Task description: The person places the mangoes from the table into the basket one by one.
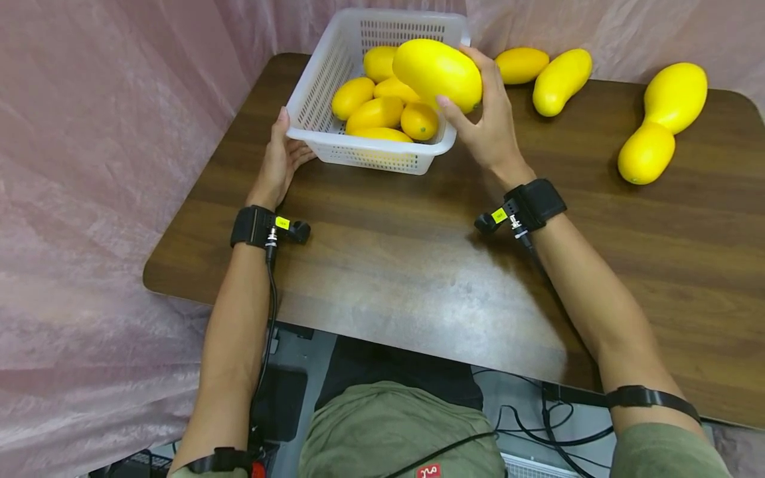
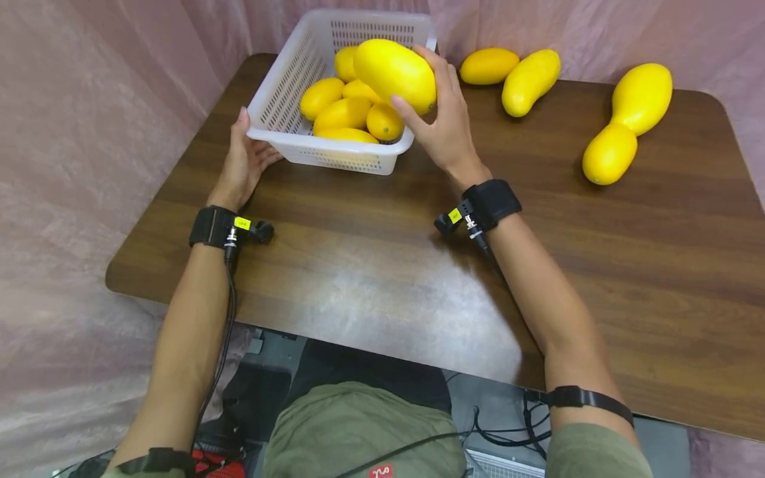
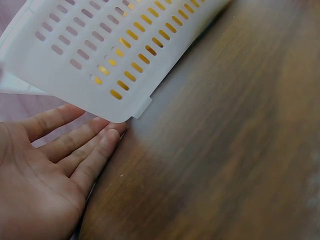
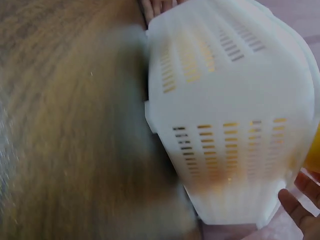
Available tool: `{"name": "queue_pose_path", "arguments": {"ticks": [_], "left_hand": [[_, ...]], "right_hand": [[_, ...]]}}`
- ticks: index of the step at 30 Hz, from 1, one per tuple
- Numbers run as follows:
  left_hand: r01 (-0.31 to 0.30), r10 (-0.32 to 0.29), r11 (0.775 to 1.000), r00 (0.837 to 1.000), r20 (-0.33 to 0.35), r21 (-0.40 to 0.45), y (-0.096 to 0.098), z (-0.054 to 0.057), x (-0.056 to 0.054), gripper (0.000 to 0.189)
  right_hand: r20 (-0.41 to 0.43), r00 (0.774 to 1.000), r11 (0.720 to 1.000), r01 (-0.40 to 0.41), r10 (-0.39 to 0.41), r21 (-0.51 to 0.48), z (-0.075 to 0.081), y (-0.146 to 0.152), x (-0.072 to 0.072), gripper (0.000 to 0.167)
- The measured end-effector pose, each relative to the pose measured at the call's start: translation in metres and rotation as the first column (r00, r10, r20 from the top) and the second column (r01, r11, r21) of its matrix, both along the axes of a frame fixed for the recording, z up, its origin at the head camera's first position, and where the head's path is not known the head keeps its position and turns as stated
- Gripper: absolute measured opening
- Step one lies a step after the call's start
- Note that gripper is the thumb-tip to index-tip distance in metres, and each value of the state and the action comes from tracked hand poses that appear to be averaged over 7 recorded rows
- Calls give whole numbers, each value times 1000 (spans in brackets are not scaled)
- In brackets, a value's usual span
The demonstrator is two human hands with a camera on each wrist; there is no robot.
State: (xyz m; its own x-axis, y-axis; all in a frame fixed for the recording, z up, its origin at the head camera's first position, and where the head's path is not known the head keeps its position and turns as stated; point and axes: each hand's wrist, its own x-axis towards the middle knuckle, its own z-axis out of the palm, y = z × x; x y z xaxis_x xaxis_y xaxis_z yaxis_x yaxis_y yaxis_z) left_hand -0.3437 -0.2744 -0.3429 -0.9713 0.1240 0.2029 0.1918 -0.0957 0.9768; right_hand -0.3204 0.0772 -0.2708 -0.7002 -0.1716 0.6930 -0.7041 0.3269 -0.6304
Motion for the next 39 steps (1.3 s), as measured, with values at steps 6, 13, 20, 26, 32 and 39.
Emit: {"name": "queue_pose_path", "arguments": {"ticks": [6, 13, 20, 26, 32, 39], "left_hand": [[-1, 1, 1000, 1000, 4, 8, 1, 1, 1, 60], [3, -3, 1000, 1000, 5, 11, 4, 1, -1, 61], [0, 0, 1000, 1000, 19, 19, 4, 1, -1, 61], [-10, 10, 1000, 1000, 24, 25, 3, 1, 0, 59], [3, -4, 1000, 1000, 9, 14, 4, 3, 0, 58], [-4, 4, 1000, 1000, 21, 18, 4, 3, 0, 58]], "right_hand": [[-61, 997, 993, -35, 42, 117, -16, 0, -17, 65], [-40, 999, 990, -13, 19, 143, -32, 7, -35, 54], [-19, 996, 975, -80, 86, 209, -34, 5, -33, 35], [13, 996, 957, -94, 94, 276, -33, 3, -30, 32], [40, 995, 946, -102, 94, 307, -31, 3, -30, 32], [46, 995, 943, -98, 88, 318, -30, 3, -29, 31]]}}
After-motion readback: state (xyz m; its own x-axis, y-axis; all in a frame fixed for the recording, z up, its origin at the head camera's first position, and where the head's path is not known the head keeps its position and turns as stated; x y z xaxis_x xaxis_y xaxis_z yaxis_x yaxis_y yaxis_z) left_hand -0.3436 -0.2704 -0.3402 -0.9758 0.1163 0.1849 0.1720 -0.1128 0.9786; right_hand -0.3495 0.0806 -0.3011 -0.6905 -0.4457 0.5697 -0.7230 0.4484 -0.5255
